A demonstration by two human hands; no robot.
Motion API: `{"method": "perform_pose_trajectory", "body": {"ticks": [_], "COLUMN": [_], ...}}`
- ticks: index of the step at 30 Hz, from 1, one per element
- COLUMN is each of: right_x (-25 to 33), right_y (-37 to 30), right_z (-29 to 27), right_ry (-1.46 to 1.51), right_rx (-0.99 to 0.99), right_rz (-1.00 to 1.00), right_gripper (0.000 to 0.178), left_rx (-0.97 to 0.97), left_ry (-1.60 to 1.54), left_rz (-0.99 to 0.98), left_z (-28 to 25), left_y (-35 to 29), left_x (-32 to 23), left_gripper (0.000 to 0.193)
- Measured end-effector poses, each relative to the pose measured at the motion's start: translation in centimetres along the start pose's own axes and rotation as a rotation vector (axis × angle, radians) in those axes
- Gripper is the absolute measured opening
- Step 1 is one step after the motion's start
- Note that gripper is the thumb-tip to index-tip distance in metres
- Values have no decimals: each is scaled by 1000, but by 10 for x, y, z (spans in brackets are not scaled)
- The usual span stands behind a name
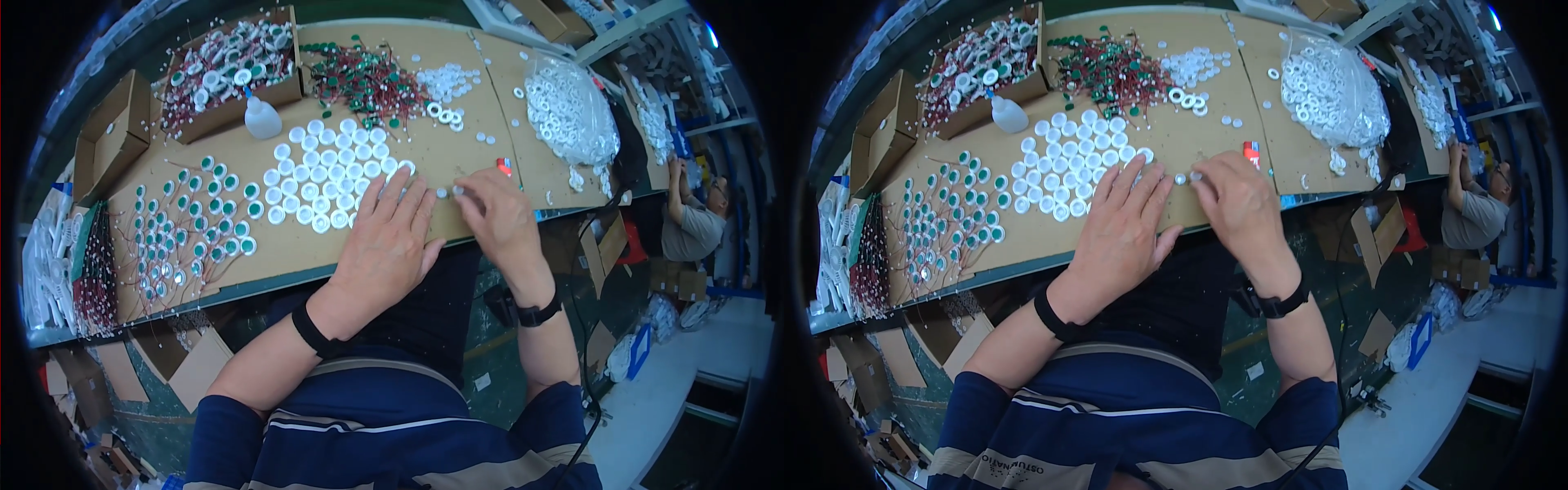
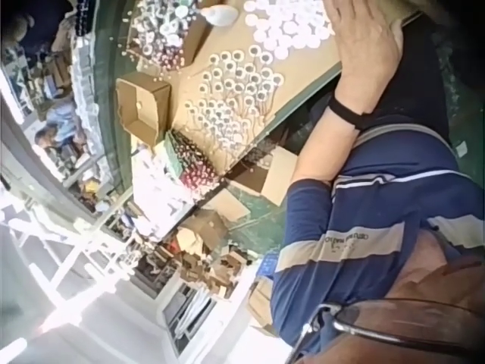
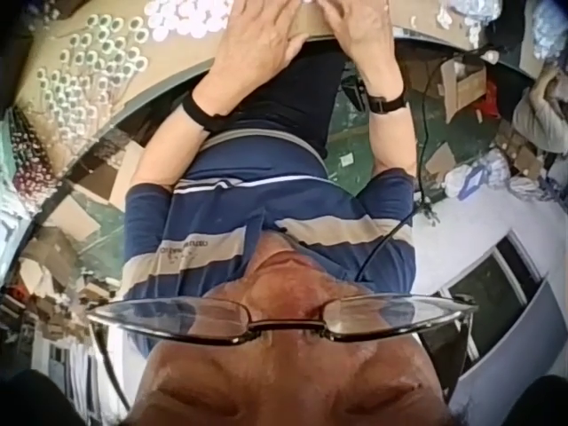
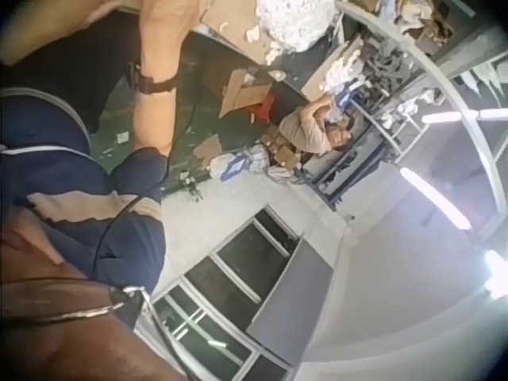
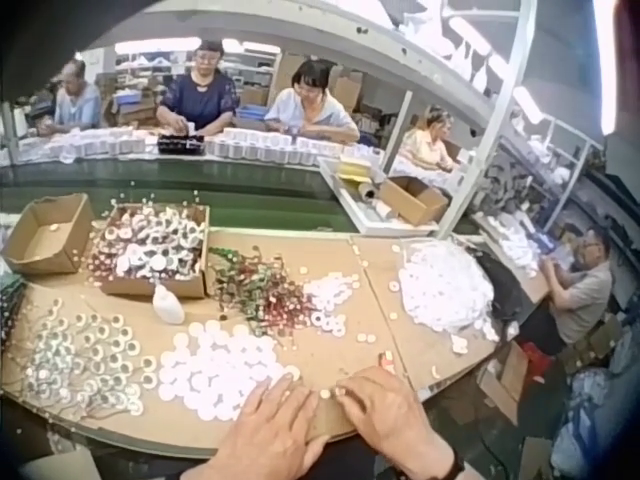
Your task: The person assembles electronic components by picking up a white plastic cap, applying glue from a bottle, and pressing a green circuit board with wires into the cap. This process is repeated for multiple units, with the person occasionally moving items on the table.
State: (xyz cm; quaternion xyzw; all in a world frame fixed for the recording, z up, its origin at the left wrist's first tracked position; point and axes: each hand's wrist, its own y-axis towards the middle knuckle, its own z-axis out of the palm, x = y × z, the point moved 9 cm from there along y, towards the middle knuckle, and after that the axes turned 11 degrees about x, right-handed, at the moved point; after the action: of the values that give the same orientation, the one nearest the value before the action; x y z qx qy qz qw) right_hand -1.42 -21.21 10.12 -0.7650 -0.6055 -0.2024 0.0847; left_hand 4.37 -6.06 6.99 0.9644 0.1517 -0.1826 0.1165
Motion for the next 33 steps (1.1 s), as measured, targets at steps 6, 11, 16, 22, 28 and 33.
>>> {"method": "perform_pose_trajectory", "body": {"ticks": [6, 11, 16, 22, 28, 33], "right_x": [24, -9, -26, -22, -13, 4], "right_y": [2, 16, 47, 86, 61, 28], "right_z": [17, 13, -14, -2, 12, 9], "right_ry": [-50, -102, -168, -74, -93, -100], "right_rx": [-70, -66, -183, -187, -133, -104], "right_rz": [-144, -7, 36, -97, -86, -127], "right_gripper": [18, 18, 20, 22, 25, 28], "left_rx": [-3, -5, 3, -17, -10, 13], "left_ry": [4, 19, 27, 27, -8, -8], "left_rz": [5, -5, -5, -3, -3, -3], "left_z": [0, -1, -2, -3, -1, -1], "left_y": [-2, 0, 1, 0, -1, -1], "left_x": [-2, 0, -1, 0, 1, 1], "left_gripper": [69, 70, 69, 69, 69, 69]}}
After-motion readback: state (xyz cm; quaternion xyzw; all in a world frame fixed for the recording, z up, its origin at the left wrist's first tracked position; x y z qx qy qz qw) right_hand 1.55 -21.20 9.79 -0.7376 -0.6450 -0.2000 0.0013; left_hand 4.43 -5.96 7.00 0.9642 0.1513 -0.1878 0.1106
